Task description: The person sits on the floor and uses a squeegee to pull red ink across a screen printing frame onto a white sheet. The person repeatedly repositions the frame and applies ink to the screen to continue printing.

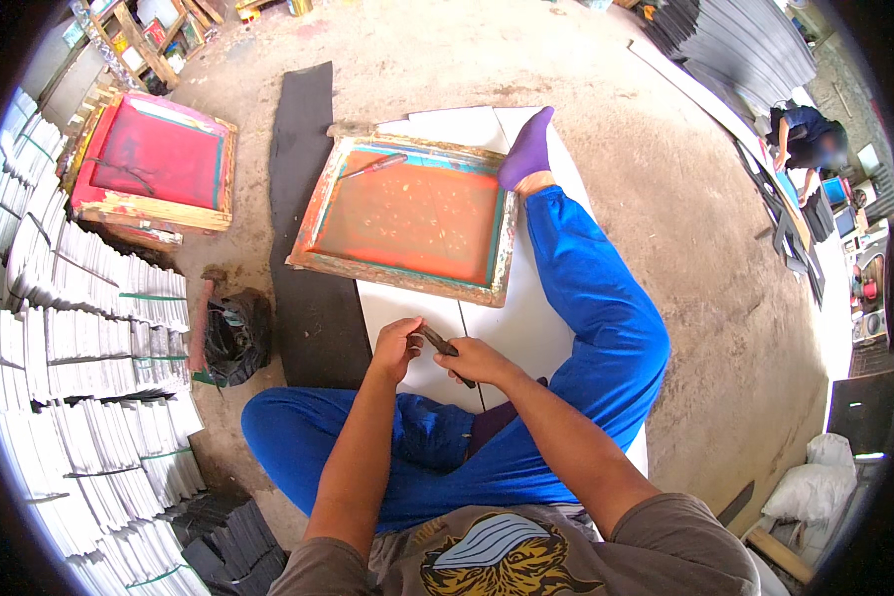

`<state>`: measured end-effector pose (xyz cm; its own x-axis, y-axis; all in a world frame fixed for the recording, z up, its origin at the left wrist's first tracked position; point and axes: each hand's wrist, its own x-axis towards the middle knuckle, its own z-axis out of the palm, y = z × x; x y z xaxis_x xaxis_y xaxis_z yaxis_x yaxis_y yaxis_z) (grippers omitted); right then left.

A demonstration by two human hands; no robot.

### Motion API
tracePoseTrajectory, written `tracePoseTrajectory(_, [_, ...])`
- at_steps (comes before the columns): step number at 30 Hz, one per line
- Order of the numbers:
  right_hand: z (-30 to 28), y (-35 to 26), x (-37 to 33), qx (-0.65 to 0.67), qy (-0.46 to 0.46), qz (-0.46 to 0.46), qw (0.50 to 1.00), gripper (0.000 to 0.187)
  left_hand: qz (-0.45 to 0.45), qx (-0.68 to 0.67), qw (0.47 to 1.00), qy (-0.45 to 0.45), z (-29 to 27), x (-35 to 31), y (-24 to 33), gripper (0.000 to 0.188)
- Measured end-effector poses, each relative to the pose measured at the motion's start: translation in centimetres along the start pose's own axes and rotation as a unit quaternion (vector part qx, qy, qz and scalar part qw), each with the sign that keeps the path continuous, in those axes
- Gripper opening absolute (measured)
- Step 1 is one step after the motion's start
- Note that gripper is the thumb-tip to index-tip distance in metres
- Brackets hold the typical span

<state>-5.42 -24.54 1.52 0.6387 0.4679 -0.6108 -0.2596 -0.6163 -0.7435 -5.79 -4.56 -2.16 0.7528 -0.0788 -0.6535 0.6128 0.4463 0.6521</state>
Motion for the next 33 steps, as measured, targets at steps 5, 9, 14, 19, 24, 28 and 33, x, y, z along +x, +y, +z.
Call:
tracePoseTrajectory(5, [-1.1, 0.5, 0.1, -0.044, 0.082, 0.043, 0.995, 0.042, 0.066, -0.002, 0.980, 0.186, -0.8, 0.2, 0.5, 0.021])
tracePoseTrajectory(9, [-4.0, -0.6, -0.6, -0.230, 0.180, 0.067, 0.954, 0.043, 0.142, -0.026, 0.927, 0.346, -5.3, 1.2, 1.4, 0.026])
tracePoseTrajectory(14, [-7.1, -2.4, 0.2, -0.274, 0.168, 0.122, 0.939, 0.034, 0.184, -0.102, 0.868, 0.449, -8.5, 1.8, 1.4, 0.029])
tracePoseTrajectory(19, [-8.2, -3.7, 0.9, -0.278, 0.115, 0.132, 0.944, 0.031, 0.154, -0.121, 0.873, 0.447, -7.0, 1.2, 2.0, 0.028])
tracePoseTrajectory(24, [-9.0, -6.3, 1.1, -0.240, 0.051, 0.186, 0.952, 0.025, 0.165, -0.137, 0.878, 0.428, -7.3, 1.4, 1.8, 0.028])
tracePoseTrajectory(28, [-9.7, -6.7, 1.7, -0.190, 0.035, 0.240, 0.951, 0.023, 0.167, -0.128, 0.886, 0.414, -6.9, 1.7, 1.6, 0.028])
tracePoseTrajectory(33, [-9.8, -6.8, 2.8, -0.185, 0.016, 0.283, 0.941, 0.025, 0.180, -0.123, 0.890, 0.401, -6.0, 1.8, 1.3, 0.029])
